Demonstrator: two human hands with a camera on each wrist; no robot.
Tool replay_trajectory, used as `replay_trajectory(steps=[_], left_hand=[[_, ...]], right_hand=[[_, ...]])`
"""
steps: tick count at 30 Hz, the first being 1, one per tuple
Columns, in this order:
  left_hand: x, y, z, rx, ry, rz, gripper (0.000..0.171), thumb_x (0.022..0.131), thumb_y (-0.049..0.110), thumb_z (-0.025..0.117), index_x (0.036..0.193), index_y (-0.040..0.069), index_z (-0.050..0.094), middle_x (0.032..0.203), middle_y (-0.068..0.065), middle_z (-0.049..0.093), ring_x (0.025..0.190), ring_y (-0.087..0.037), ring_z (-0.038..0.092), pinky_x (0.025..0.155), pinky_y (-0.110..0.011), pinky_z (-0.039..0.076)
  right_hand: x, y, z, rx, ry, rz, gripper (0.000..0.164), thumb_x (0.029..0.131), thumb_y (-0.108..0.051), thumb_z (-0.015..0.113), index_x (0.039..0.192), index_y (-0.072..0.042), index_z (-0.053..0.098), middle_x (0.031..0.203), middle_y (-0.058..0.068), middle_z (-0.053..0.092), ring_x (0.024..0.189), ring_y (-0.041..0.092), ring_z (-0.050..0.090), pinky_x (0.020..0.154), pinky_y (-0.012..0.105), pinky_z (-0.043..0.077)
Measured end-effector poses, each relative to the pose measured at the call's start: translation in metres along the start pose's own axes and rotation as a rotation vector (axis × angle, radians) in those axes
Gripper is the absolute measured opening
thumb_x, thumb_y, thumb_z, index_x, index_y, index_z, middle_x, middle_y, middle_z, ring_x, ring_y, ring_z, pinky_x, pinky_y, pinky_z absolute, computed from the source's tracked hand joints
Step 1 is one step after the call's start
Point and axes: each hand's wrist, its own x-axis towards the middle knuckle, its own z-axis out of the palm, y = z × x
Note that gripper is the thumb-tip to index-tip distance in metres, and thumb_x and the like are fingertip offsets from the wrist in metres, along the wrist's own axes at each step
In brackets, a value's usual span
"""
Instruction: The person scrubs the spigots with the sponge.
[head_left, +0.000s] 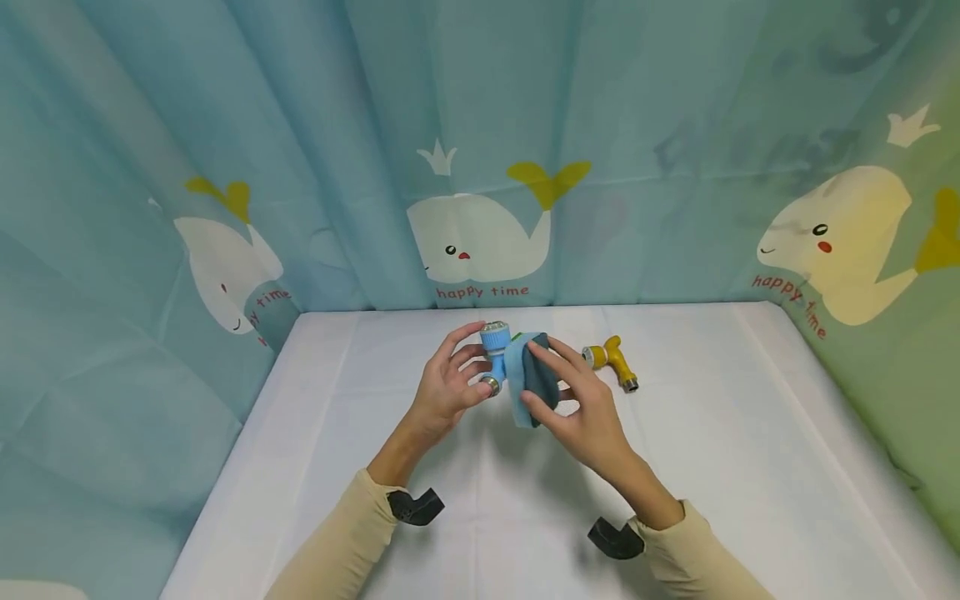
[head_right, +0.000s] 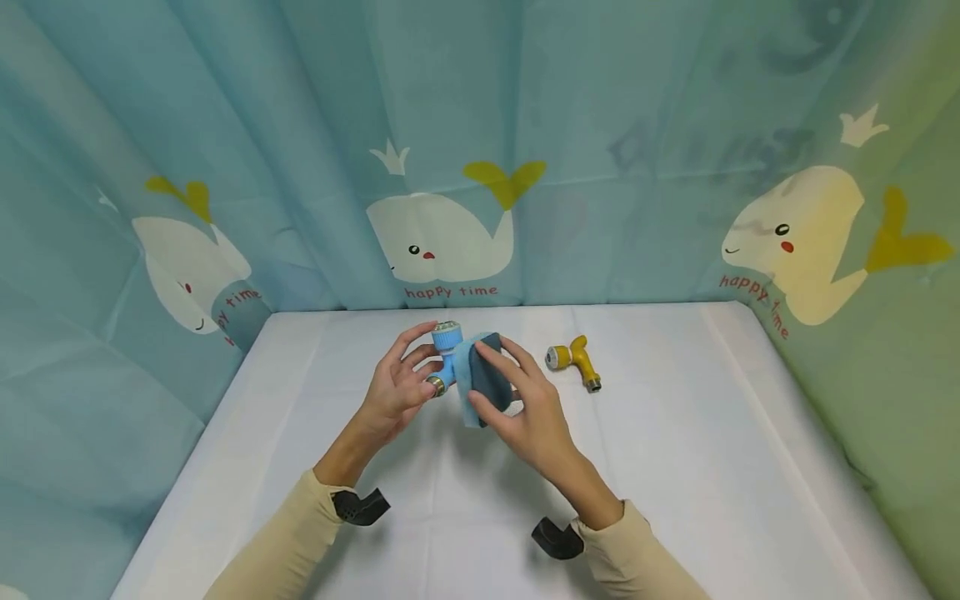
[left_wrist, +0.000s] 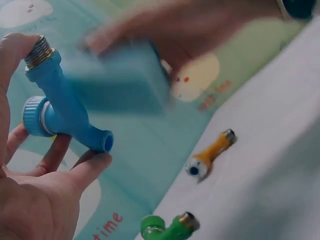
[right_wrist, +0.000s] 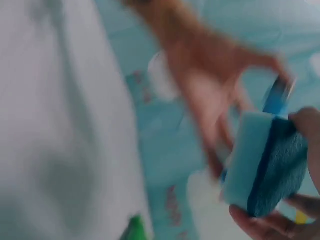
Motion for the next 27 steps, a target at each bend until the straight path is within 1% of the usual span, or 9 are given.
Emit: replay_trajectory(steps=[3,7,10,13,16,18,20,25,27], left_hand=[[-0.001,0.0,0.001,-0.024,-0.013,-0.011,0.095,0.078,0.026,0.092,0.154,0.012,0.037,0.126,-0.014,0.054,0.106,-0.024,0.057,0.08,-0.027,0.057],[-0.002,0.0,0.002,-0.063,-0.006,-0.02,0.097,0.076,0.027,0.094,0.154,0.013,0.038,0.127,-0.015,0.053,0.109,-0.025,0.055,0.08,-0.026,0.056],[-0.004,0.0,0.0,-0.049,0.0,-0.016,0.096,0.076,0.022,0.093,0.154,0.011,0.038,0.128,-0.015,0.054,0.11,-0.026,0.056,0.079,-0.028,0.058],[-0.005,0.0,-0.002,-0.023,-0.032,-0.02,0.096,0.077,0.019,0.091,0.155,0.008,0.037,0.13,-0.015,0.054,0.112,-0.025,0.058,0.079,-0.029,0.059],[-0.007,-0.001,-0.003,-0.021,-0.071,-0.027,0.096,0.079,0.02,0.09,0.156,0.007,0.035,0.13,-0.014,0.054,0.113,-0.025,0.058,0.08,-0.028,0.058],[-0.009,-0.002,-0.005,-0.042,-0.075,-0.034,0.094,0.08,0.019,0.09,0.156,0.007,0.036,0.13,-0.014,0.054,0.113,-0.025,0.057,0.079,-0.026,0.057],[-0.01,-0.004,-0.008,-0.064,-0.07,-0.031,0.092,0.081,0.017,0.089,0.156,0.007,0.037,0.13,-0.014,0.054,0.113,-0.025,0.056,0.079,-0.024,0.056],[-0.014,-0.007,-0.012,-0.051,-0.101,-0.01,0.093,0.081,0.019,0.089,0.157,0.006,0.037,0.133,-0.013,0.057,0.117,-0.026,0.057,0.08,-0.024,0.056],[-0.014,-0.005,-0.012,-0.032,-0.118,-0.003,0.095,0.08,0.021,0.09,0.157,0.006,0.037,0.134,-0.013,0.056,0.118,-0.026,0.057,0.081,-0.024,0.056]], right_hand=[[0.002,-0.005,-0.002,0.014,-0.005,-0.087,0.063,0.085,-0.015,0.085,0.144,-0.015,0.062,0.151,0.017,0.051,0.109,0.033,0.066,0.073,0.04,0.062],[0.006,0.001,-0.002,-0.092,-0.006,-0.081,0.061,0.084,-0.012,0.085,0.141,-0.014,0.065,0.149,0.021,0.052,0.114,0.037,0.065,0.082,0.053,0.06],[0.009,0.004,-0.003,-0.081,0.018,-0.076,0.061,0.082,-0.011,0.086,0.139,-0.013,0.066,0.148,0.021,0.053,0.117,0.04,0.063,0.078,0.053,0.061],[0.013,-0.001,-0.004,-0.045,0.028,-0.158,0.054,0.087,-0.02,0.084,0.139,-0.015,0.067,0.151,0.019,0.051,0.108,0.037,0.065,0.073,0.047,0.061],[0.018,-0.003,-0.004,-0.086,0.022,-0.217,0.052,0.091,-0.028,0.081,0.139,-0.017,0.067,0.154,0.017,0.048,0.102,0.034,0.063,0.074,0.046,0.059],[0.021,0.0,-0.003,-0.126,0.025,-0.2,0.054,0.089,-0.024,0.082,0.14,-0.018,0.066,0.155,0.017,0.047,0.103,0.034,0.062,0.075,0.047,0.059],[0.023,0.003,-0.002,-0.123,0.037,-0.167,0.058,0.085,-0.018,0.085,0.14,-0.016,0.066,0.154,0.018,0.048,0.108,0.035,0.062,0.079,0.049,0.059],[0.026,-0.001,0.002,-0.005,0.047,-0.162,0.059,0.084,-0.015,0.084,0.14,-0.014,0.066,0.152,0.017,0.051,0.114,0.037,0.063,0.083,0.052,0.059],[0.028,-0.002,0.001,0.019,0.029,-0.141,0.057,0.086,-0.015,0.083,0.14,-0.014,0.065,0.151,0.016,0.051,0.115,0.035,0.063,0.079,0.048,0.061]])
